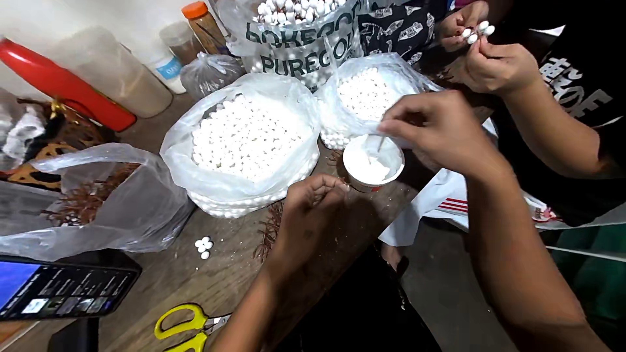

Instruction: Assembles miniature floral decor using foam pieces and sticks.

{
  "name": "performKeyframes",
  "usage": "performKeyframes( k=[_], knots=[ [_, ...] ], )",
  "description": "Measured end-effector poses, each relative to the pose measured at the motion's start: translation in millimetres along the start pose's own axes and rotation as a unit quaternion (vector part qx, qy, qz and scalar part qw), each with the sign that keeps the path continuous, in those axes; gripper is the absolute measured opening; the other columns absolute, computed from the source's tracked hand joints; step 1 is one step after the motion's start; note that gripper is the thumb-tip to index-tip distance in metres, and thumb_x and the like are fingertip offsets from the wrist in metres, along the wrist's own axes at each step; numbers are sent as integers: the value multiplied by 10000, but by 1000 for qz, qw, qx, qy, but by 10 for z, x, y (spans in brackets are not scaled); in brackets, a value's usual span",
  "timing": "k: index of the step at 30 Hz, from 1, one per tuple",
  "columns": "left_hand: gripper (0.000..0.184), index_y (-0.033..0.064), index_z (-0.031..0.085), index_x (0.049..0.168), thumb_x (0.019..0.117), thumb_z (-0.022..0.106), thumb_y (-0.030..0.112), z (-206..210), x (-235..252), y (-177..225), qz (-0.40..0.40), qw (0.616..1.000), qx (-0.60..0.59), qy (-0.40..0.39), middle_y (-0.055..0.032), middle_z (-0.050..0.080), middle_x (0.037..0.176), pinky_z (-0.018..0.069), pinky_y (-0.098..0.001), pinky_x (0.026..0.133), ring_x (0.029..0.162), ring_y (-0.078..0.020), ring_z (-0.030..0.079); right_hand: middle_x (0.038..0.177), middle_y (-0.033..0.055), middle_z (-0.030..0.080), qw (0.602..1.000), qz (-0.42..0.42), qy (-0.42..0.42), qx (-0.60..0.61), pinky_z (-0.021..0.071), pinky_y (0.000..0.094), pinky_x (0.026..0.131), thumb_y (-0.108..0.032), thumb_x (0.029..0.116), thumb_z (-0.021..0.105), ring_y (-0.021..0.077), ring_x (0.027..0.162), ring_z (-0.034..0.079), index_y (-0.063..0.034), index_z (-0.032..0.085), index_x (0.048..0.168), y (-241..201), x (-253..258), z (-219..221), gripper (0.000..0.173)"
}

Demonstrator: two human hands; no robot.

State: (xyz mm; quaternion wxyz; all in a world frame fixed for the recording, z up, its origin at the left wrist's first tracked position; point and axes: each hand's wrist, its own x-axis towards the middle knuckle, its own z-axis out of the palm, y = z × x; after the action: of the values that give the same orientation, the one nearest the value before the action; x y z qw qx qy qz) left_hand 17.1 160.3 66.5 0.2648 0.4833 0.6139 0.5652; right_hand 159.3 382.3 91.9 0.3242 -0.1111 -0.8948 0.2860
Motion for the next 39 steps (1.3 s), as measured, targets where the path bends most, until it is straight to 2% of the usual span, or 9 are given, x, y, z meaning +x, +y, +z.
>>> performKeyframes(
  k=[2,4,8,11,18,22,28,34,39],
  knots=[
    [141,34,712,936,1012,595,55,26,37,15,-20,1000,13,4,27,696,746,509,-164,613,652,-10,617,855,-32,677,997,-13,65,34,510,150,640,-172,1002,644,-24,700,603,-62,701,983,5,-216,-111,125],
    [139,42,719,931,1013,610,69,84,88,27,-32,999,30,-1,36,682,723,482,-149,573,612,-1,589,864,-81,675,988,-15,132,80,511,114,619,-135,997,651,-50,690,607,-83,687,1002,35,-349,-163,64],
    [142,40,720,916,1008,613,58,180,195,51,-28,999,42,-2,32,680,714,487,-148,571,606,-2,592,849,-118,699,959,3,225,172,508,129,559,-136,1008,639,-30,639,611,-139,698,1014,59,-450,-236,59],
    [140,36,715,930,1015,609,71,205,226,65,-26,999,45,4,14,682,715,484,-158,560,595,-20,593,852,-111,700,941,2,255,223,532,145,588,-147,1025,611,-8,652,625,-154,705,1003,8,-473,-267,98],
    [131,43,720,915,1004,631,78,239,224,45,-24,998,58,33,2,679,703,467,-163,513,555,-32,583,829,-110,684,931,-9,269,248,522,141,578,-136,1016,609,-4,623,606,-153,694,982,-59,-504,-268,93],
    [130,52,713,911,1006,632,90,237,204,40,-31,996,76,30,21,657,688,441,-149,498,533,-7,546,826,-115,683,930,-14,263,256,522,137,574,-143,1012,619,-5,629,613,-159,696,974,-110,-507,-245,88],
    [116,47,705,912,1001,640,83,249,179,55,-44,996,71,35,18,657,692,453,-150,505,538,-8,555,836,-120,690,936,-16,251,248,525,136,579,-157,1015,622,-10,638,618,-173,705,988,-123,-506,-214,89],
    [113,46,705,913,1000,642,81,245,163,68,-43,995,81,33,19,637,671,413,-151,475,507,-6,512,848,-122,698,940,-9,246,238,533,140,588,-155,1017,618,-7,652,629,-169,707,999,-124,-518,-195,92],
    [122,52,705,906,1003,638,81,239,153,68,-43,995,85,36,19,644,674,422,-152,475,508,-7,521,845,-118,692,936,-3,256,240,531,138,593,-142,1015,614,-6,651,623,-170,705,986,-112,-559,-210,100]
  ],
)
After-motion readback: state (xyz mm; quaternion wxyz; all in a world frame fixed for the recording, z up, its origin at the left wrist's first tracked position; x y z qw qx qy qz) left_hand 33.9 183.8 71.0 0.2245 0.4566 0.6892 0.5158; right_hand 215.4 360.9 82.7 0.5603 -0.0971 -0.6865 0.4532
